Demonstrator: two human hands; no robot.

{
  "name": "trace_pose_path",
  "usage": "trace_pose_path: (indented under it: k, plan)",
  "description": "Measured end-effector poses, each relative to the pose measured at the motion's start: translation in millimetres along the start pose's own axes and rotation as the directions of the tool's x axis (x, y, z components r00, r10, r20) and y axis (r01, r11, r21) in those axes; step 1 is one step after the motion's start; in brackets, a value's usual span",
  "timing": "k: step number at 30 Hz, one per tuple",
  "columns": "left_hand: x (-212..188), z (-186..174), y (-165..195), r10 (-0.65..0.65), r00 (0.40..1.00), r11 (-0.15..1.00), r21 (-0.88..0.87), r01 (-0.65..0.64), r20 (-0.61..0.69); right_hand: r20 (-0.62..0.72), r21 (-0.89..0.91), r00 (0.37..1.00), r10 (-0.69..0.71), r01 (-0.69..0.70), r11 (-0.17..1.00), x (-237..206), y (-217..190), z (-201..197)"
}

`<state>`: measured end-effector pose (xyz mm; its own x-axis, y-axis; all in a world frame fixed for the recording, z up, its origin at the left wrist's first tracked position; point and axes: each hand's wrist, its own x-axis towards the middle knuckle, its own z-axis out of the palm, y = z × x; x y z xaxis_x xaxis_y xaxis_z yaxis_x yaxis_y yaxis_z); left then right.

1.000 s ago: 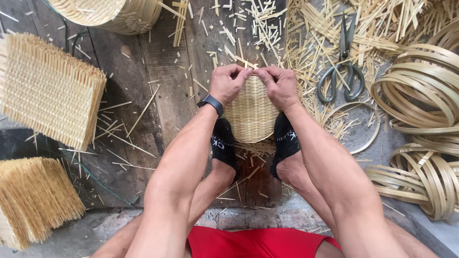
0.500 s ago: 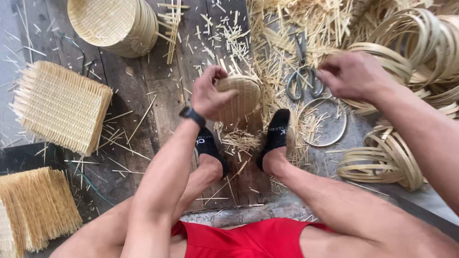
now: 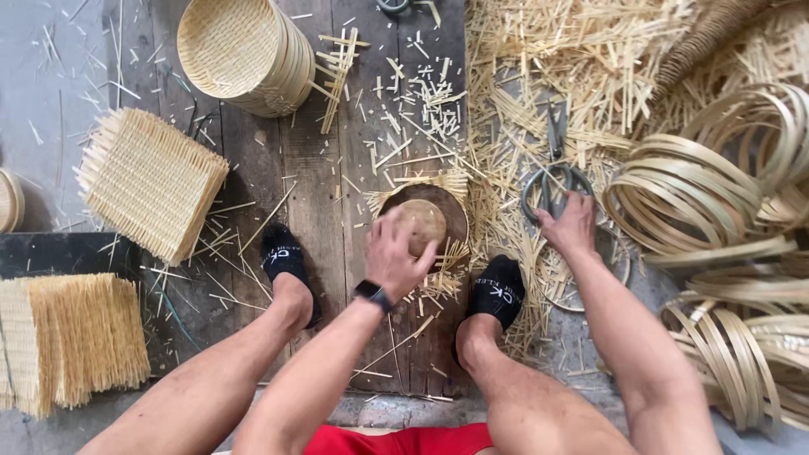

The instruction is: The person weaves small round bamboo baskets by wrapping a pre-woven mat around a wooden form, trimming excess with shears, and stacking the finished pieces. The process is repeated multiple times with consistent hand movements and tool use.

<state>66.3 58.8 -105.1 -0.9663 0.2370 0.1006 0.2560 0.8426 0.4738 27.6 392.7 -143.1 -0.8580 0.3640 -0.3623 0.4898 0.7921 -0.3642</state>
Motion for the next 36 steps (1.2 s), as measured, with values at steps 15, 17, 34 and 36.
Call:
trace_pose_path:
  k: [15,17,34,36]
  plan:
    - [56,7,10,0.167,0.937,0.982,0.033,-0.186,0.306,0.613,0.764,0.781,-0.120,-0.547,0.343,1,15,6]
    - [68,5,0,0.382,0.844,0.915,-0.023,-0.404,0.377,0.517,0.815,0.841,-0.161,-0.426,0.393,-19,8,2]
    - [24,-2,-8,0.088,0.960,0.992,-0.108,-0.061,0.265,0.591,0.548,0.805,-0.052,-0.353,0.759,-108,-111,-10]
    - [23,-3,-8,0.097,0.958,0.992,-0.105,-0.071,0.271,0.764,0.476,0.645,0.020,-0.584,0.658,-101,-106,-9]
